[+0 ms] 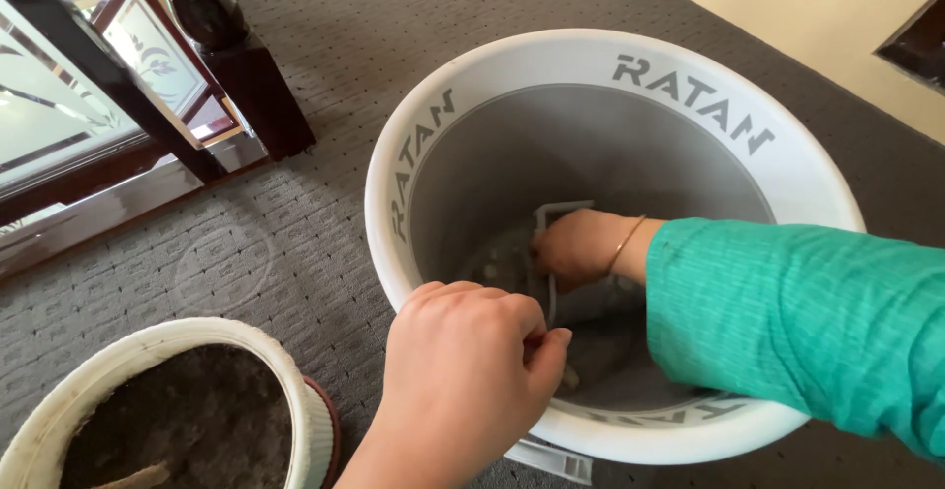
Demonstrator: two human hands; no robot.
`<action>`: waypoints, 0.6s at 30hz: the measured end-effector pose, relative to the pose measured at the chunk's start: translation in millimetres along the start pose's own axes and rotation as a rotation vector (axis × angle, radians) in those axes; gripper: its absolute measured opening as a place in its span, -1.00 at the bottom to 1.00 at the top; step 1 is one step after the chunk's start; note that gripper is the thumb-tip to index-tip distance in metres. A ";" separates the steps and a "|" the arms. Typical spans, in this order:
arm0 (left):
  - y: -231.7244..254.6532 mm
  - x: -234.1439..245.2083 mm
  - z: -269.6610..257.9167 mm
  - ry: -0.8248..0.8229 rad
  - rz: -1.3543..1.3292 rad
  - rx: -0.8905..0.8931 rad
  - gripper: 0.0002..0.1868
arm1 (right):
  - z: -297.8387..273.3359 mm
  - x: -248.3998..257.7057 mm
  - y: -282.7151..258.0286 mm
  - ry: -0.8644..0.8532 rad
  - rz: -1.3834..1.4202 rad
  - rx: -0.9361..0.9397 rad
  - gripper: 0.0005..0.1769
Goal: Adding decorative stones to a potted plant and watering it with a jug.
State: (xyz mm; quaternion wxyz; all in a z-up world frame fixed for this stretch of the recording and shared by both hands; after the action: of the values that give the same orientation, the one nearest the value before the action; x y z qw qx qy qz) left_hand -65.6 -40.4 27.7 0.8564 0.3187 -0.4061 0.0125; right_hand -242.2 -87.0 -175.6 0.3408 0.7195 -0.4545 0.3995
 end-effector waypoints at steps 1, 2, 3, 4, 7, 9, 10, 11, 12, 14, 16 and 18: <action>-0.7 -1.0 -0.3 -0.013 0.006 0.008 -0.66 | 4.9 -9.4 1.8 -0.030 0.021 -0.024 -0.63; -0.9 -1.5 -0.5 -0.014 0.007 0.010 -0.66 | 5.5 -7.0 0.0 -0.030 0.022 -0.022 -0.63; -0.5 -1.1 -0.7 -0.004 0.007 0.005 -0.66 | 5.0 -8.3 2.9 -0.080 0.023 -0.084 -0.64; -0.4 -0.2 -1.0 0.007 0.009 0.000 -0.66 | 4.8 -9.2 5.4 -0.129 0.024 -0.145 -0.66; 0.7 1.6 -1.2 0.030 0.013 -0.008 -0.68 | 7.7 -14.9 4.9 -0.232 -0.009 -0.170 -0.66; 0.3 1.7 -0.4 0.047 -0.013 0.004 -0.76 | 10.8 -20.8 6.0 -0.239 -0.029 -0.158 -0.66; -0.2 4.0 -0.1 0.065 -0.037 0.014 -0.85 | 13.6 -21.9 5.8 -0.245 -0.050 -0.146 -0.65; -0.2 4.7 -0.1 0.070 -0.031 0.017 -0.85 | 15.1 -18.9 5.2 -0.240 -0.055 -0.140 -0.65; -0.6 3.9 0.1 0.062 -0.021 0.022 -0.86 | 17.1 -15.2 3.1 -0.224 -0.022 -0.116 -0.65; -1.2 3.3 1.0 0.060 -0.006 0.033 -0.87 | 16.2 -7.9 4.3 -0.205 0.004 -0.085 -0.63; -1.1 8.1 -0.9 0.095 -0.019 0.019 -0.86 | 16.1 2.3 3.6 -0.175 0.105 -0.059 -0.64; -3.1 9.2 -4.8 0.123 -0.023 0.018 -0.86 | -4.8 27.9 8.5 -0.119 0.227 -0.136 -0.69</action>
State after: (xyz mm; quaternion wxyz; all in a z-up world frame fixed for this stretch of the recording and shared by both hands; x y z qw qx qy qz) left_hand -55.2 -42.3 30.2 0.8769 0.3298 -0.3486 0.0258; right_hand -243.9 -96.5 -147.6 0.3136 0.6613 -0.5784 0.3604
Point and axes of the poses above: each hand's wrist, its own z-axis towards the middle knuckle, its own x-axis out of the back of the hand, y = z × x, the point moved 8 cm from there along z, towards the middle knuckle, and after that the axes turned 9 degrees about y, right-handed, at the moved point
